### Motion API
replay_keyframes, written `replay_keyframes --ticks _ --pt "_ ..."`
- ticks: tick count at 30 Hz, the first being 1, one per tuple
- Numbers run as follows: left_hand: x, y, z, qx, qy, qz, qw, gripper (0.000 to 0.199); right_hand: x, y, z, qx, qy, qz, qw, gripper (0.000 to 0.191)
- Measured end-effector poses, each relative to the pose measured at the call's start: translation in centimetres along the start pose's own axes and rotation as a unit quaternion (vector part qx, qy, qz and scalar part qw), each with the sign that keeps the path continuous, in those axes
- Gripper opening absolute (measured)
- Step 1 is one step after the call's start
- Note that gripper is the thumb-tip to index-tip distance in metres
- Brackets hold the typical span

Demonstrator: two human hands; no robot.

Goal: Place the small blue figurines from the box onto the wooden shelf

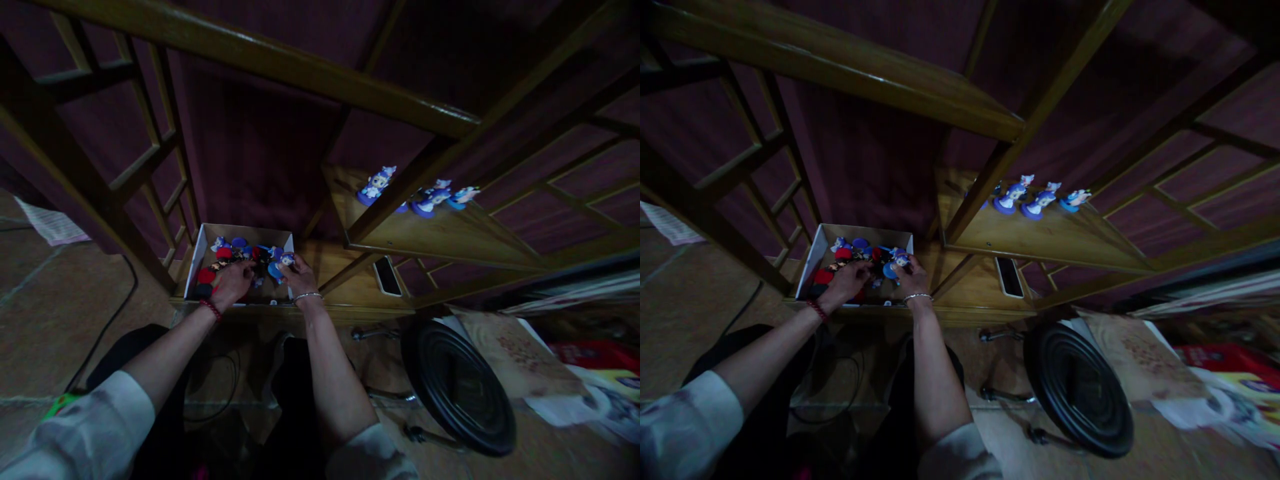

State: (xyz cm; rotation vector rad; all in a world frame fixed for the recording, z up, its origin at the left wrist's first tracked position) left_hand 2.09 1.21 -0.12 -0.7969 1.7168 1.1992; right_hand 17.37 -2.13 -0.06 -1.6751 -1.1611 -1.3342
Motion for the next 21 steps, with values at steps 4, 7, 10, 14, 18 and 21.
replay_keyframes --ticks 4,7,10,14,18,21 --pt "-0.1 -0.7 -0.4 0.056 -0.117 0.246 0.961 0.027 0.2 0.1 -0.1 0.002 0.007 -0.017 1.0 0.04" --pt "0.0 -1.6 -0.8 0.108 -0.121 0.342 0.925 0.029 0.0 0.0 0.0 0.005 0.012 -0.042 0.999 0.04" --pt "0.0 -2.2 -0.8 0.11 -0.121 0.405 0.9 0.031 -0.2 -0.2 0.0 0.011 0.014 -0.047 0.999 0.041" --pt "0.1 -2.5 -0.3 0.106 -0.111 0.432 0.889 0.031 -0.1 -0.4 -0.3 0.015 0.006 -0.044 0.999 0.042" --pt "0.1 -2.6 -0.3 0.104 -0.119 0.402 0.902 0.033 0.0 -0.5 -0.5 0.014 -0.001 -0.045 0.999 0.043" --pt "-0.3 -2.2 -0.5 0.092 -0.14 0.355 0.92 0.035 -0.1 -0.5 -0.3 0.005 -0.001 -0.056 0.998 0.042"
Point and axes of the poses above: each hand's wrist, its own z-axis towards the middle knuckle, its own y-axis out of the back of the hand, x = y × z, the point moved 2 cm from there along z, towards the middle knuckle, and after that the axes turned 7 degrees about -z, right-handed, at the moved point
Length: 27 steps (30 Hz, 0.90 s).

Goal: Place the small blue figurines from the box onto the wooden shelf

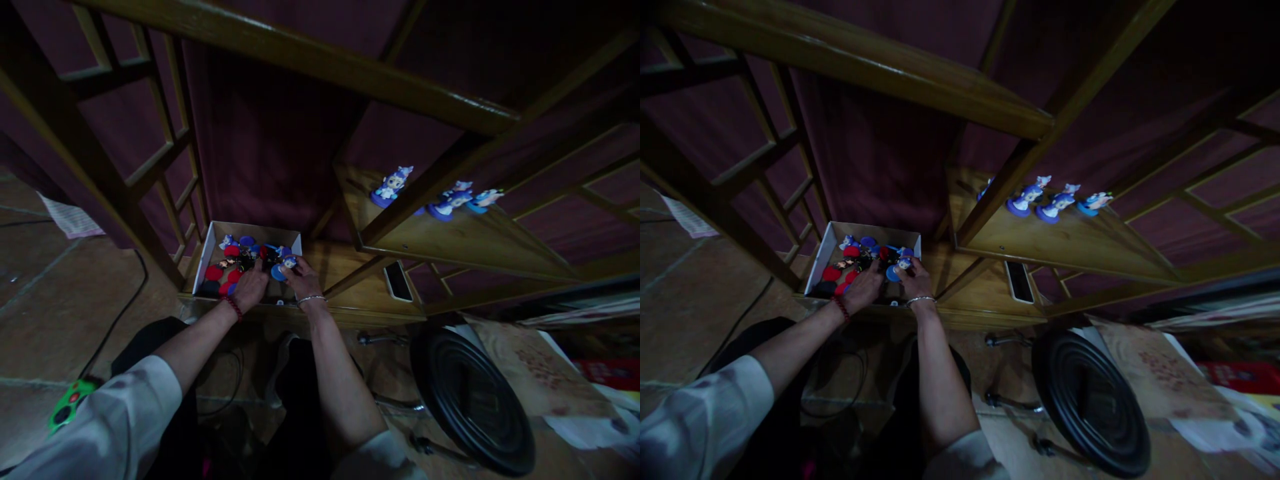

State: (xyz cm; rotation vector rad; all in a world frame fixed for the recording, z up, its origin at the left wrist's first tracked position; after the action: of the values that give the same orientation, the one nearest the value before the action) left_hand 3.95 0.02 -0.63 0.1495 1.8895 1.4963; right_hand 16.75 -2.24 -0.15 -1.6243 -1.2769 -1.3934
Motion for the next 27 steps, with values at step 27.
replay_keyframes --ticks 27 --pt "6.2 4.9 -2.6 -0.118 0.176 0.078 0.974 0.034 -2.3 -3.3 1.2 0.066 0.13 -0.354 0.924 0.027"
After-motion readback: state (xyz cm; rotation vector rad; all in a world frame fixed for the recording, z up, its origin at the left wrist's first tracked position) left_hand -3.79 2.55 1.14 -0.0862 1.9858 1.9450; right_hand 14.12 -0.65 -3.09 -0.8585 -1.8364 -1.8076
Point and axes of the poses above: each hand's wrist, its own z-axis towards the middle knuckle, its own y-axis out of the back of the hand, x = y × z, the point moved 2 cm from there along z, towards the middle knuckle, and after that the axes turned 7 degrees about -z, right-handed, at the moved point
